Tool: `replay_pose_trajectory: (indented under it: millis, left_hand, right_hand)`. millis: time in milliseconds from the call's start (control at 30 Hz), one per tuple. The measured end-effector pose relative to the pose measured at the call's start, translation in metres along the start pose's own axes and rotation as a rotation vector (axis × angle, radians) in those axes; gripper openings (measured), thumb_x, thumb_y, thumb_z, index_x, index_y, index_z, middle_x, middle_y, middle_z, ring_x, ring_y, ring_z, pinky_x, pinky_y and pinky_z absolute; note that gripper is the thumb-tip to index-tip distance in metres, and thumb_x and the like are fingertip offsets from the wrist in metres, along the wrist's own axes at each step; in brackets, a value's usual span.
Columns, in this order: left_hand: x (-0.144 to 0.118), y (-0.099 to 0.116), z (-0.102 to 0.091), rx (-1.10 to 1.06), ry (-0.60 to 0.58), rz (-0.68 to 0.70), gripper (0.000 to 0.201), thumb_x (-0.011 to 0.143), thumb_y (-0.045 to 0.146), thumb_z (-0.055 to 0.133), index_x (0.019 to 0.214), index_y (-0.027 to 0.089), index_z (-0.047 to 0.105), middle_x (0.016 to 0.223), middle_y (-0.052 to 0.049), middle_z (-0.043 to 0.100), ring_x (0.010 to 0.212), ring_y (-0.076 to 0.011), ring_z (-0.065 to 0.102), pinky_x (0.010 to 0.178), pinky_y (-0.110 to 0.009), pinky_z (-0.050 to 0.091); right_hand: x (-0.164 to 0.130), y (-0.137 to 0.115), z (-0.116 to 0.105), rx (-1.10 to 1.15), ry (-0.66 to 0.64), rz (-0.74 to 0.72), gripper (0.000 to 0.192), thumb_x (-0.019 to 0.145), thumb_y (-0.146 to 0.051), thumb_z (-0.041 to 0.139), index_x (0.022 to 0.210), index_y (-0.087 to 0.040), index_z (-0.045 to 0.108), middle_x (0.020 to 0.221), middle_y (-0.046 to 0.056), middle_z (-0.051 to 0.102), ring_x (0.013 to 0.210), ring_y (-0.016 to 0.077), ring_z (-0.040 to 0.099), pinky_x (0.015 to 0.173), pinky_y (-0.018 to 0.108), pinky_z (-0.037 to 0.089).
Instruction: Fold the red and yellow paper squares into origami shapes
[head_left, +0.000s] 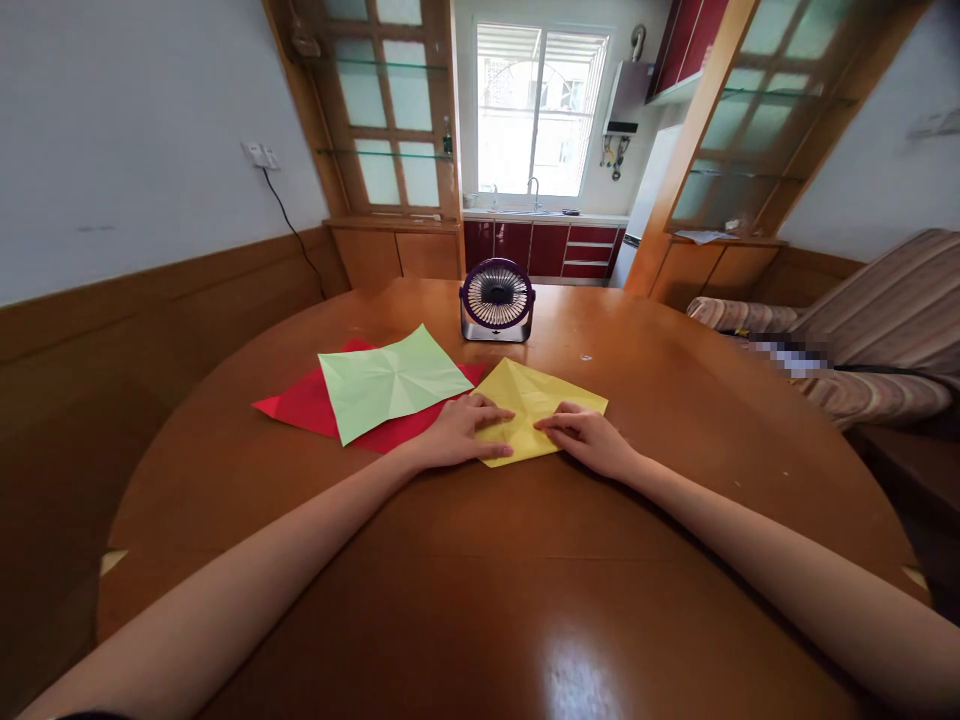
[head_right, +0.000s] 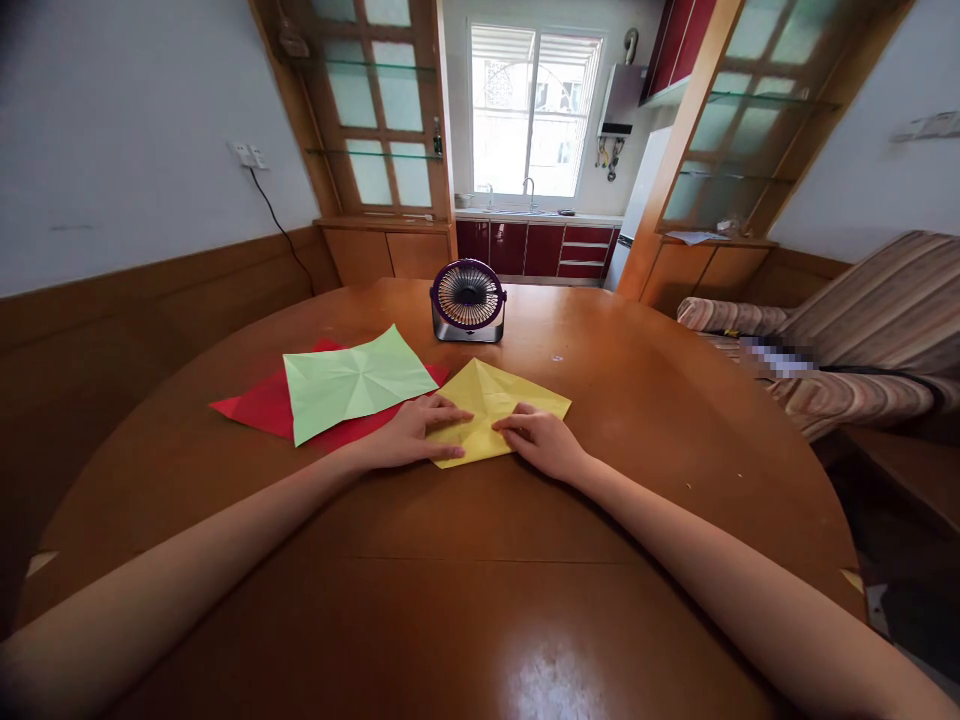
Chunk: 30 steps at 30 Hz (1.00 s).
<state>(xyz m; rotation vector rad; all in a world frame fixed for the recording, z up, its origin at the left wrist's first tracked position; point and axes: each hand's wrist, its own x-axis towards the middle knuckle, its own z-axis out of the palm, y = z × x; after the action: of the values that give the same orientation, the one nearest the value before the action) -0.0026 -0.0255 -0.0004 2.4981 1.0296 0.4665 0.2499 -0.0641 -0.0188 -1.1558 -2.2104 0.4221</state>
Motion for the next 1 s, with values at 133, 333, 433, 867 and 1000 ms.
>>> replay_pose_trajectory:
  millis: [133, 333, 433, 867, 1000]
  left_hand:
    - [-0.0020, -0.0020, 0.0011, 0.020, 0.007, 0.017, 0.058, 0.073, 0.057, 0.071, 0.124, 0.031, 0.063, 0.124, -0.007, 0.054, 0.115, -0.0272, 0.050, 0.102, -0.040, 0.035]
    - [-0.0048, -0.0009, 0.0018, 0.067, 0.017, 0.061, 0.061, 0.073, 0.055, 0.073, 0.127, 0.029, 0.061, 0.125, -0.008, 0.054, 0.116, -0.0275, 0.049, 0.102, -0.040, 0.035]
    - [-0.0059, -0.0016, 0.0021, 0.090, 0.009, 0.082, 0.064, 0.075, 0.056, 0.071, 0.131, 0.028, 0.057, 0.126, -0.009, 0.053, 0.117, -0.0279, 0.048, 0.102, -0.041, 0.035]
    - [-0.0086, -0.0086, 0.0037, 0.073, 0.011, 0.141, 0.055, 0.077, 0.057, 0.069, 0.125, 0.031, 0.062, 0.126, -0.008, 0.053, 0.119, -0.0273, 0.048, 0.103, -0.042, 0.034]
    - [-0.0086, -0.0098, 0.0046, 0.095, 0.020, 0.169, 0.052, 0.079, 0.058, 0.066, 0.124, 0.032, 0.063, 0.125, -0.008, 0.054, 0.117, -0.0269, 0.048, 0.102, -0.042, 0.034]
  right_hand:
    - [-0.0002, -0.0006, -0.0003, -0.010, -0.008, 0.008, 0.027, 0.093, -0.029, 0.049, 0.105, -0.021, 0.072, 0.087, 0.005, 0.061, 0.075, 0.0145, 0.058, 0.072, 0.027, 0.045]
    - [-0.0002, -0.0018, -0.0012, -0.018, -0.010, 0.009, 0.027, 0.093, -0.028, 0.049, 0.105, -0.019, 0.072, 0.088, 0.005, 0.061, 0.073, 0.0137, 0.057, 0.071, 0.027, 0.044]
    - [-0.0004, -0.0010, -0.0013, -0.013, -0.012, -0.005, 0.027, 0.093, -0.027, 0.049, 0.106, -0.018, 0.071, 0.088, 0.005, 0.061, 0.074, 0.0141, 0.058, 0.072, 0.028, 0.045]
    - [-0.0025, -0.0029, -0.0002, -0.031, -0.006, 0.010, 0.026, 0.091, -0.022, 0.049, 0.103, -0.019, 0.072, 0.088, 0.005, 0.060, 0.074, 0.0137, 0.058, 0.072, 0.027, 0.044]
    - [-0.0019, -0.0029, 0.0007, -0.053, -0.005, 0.018, 0.026, 0.091, -0.021, 0.048, 0.102, -0.019, 0.072, 0.088, 0.004, 0.060, 0.073, 0.0134, 0.057, 0.071, 0.026, 0.043]
